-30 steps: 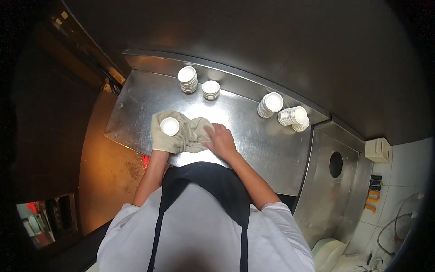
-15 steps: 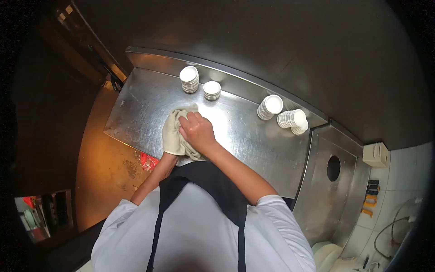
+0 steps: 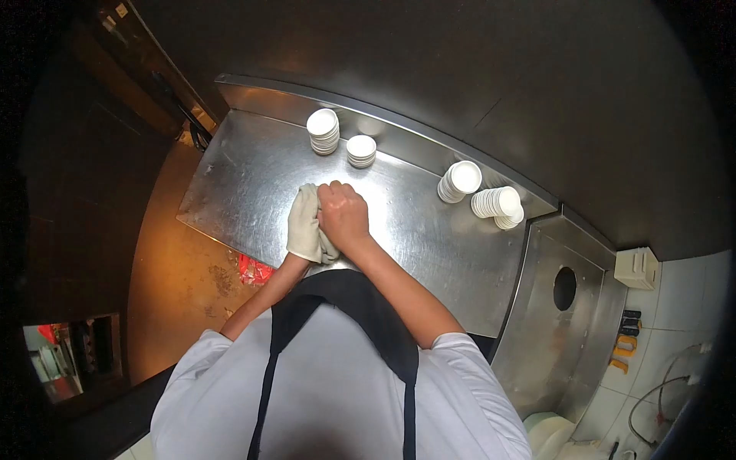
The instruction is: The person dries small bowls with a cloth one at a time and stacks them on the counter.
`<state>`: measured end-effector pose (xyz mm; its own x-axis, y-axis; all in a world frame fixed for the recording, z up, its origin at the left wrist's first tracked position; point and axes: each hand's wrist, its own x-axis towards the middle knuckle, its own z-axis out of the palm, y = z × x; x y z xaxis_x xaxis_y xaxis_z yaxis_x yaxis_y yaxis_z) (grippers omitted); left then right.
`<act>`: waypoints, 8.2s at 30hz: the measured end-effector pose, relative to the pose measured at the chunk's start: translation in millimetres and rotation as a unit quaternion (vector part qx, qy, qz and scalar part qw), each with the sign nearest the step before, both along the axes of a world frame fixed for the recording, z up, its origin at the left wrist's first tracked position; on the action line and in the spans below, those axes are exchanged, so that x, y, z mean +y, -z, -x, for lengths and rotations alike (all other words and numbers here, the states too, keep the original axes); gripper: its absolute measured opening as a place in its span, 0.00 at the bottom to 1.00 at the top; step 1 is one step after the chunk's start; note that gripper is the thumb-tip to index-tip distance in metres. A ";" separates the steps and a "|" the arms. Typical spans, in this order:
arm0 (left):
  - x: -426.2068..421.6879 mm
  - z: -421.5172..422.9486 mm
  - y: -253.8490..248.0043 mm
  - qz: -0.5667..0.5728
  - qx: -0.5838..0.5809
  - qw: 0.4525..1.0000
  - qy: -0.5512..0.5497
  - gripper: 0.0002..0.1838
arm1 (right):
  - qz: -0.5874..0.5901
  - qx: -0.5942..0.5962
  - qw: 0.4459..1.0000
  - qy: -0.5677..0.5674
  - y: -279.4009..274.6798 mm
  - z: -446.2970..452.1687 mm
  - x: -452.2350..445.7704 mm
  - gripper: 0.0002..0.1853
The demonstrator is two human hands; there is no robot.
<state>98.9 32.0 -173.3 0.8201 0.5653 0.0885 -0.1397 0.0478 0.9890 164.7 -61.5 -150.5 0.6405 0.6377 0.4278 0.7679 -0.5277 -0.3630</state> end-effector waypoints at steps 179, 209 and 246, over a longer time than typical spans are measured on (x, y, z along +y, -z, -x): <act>17.0 0.4 8.4 0.517 -0.016 0.845 0.135 0.17 | -0.522 0.332 0.757 0.214 -9.0 -72.8 -137.0 0.11; 18.7 7.0 16.6 0.232 0.032 0.971 0.043 0.26 | -0.036 0.203 0.970 -0.129 4.5 2.8 -10.4 0.12; 29.2 -8.4 76.0 0.478 0.077 0.873 0.060 0.28 | -0.170 0.168 0.947 0.215 60.0 -146.2 -69.2 0.17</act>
